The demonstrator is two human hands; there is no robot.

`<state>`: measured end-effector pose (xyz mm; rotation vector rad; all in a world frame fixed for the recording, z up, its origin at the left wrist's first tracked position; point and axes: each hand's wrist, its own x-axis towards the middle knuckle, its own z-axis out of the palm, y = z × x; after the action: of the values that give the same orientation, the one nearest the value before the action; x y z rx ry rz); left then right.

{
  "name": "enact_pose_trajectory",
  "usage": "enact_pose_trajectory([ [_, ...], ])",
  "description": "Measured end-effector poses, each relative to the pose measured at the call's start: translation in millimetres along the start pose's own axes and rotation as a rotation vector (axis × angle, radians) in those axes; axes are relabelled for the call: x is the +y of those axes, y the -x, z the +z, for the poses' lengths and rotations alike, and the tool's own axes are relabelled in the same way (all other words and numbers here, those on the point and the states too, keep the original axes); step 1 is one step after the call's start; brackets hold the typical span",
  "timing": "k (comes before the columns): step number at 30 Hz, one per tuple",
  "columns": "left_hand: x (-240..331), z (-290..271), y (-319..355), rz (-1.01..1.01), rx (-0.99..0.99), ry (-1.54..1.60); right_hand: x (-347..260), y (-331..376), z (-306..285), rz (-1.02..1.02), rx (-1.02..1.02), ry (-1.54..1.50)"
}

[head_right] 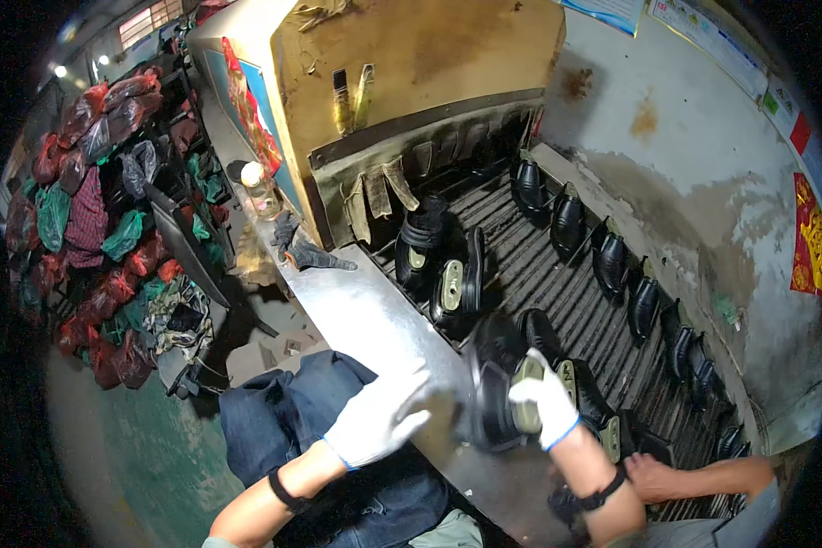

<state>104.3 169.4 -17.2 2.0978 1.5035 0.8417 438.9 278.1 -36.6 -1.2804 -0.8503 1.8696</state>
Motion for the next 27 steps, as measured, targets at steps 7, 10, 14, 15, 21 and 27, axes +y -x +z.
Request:
enact_pose_trajectory([
  [7,-21,75,-133,0.321,-0.007,-0.370,7,-73,27,-0.563,0.399,1.373],
  [10,-59,115,-176,0.449,-0.072,-0.537,40,-71,44,-0.676,0.665,1.467],
  [14,-74,129,-217,0.676,-0.140,-0.646,29,-73,25,-0.379,0.833,1.293],
  [15,-64,123,-221,0.653,-0.159,-0.667,31,-77,23,-0.389,0.858,1.343],
  [21,-7,71,-212,0.491,-0.076,-0.604,34,-84,17,-0.354,0.913,1.394],
  [27,96,-50,11,0.212,-0.660,-0.464,24,-59,35,-0.691,0.976,1.583],
])
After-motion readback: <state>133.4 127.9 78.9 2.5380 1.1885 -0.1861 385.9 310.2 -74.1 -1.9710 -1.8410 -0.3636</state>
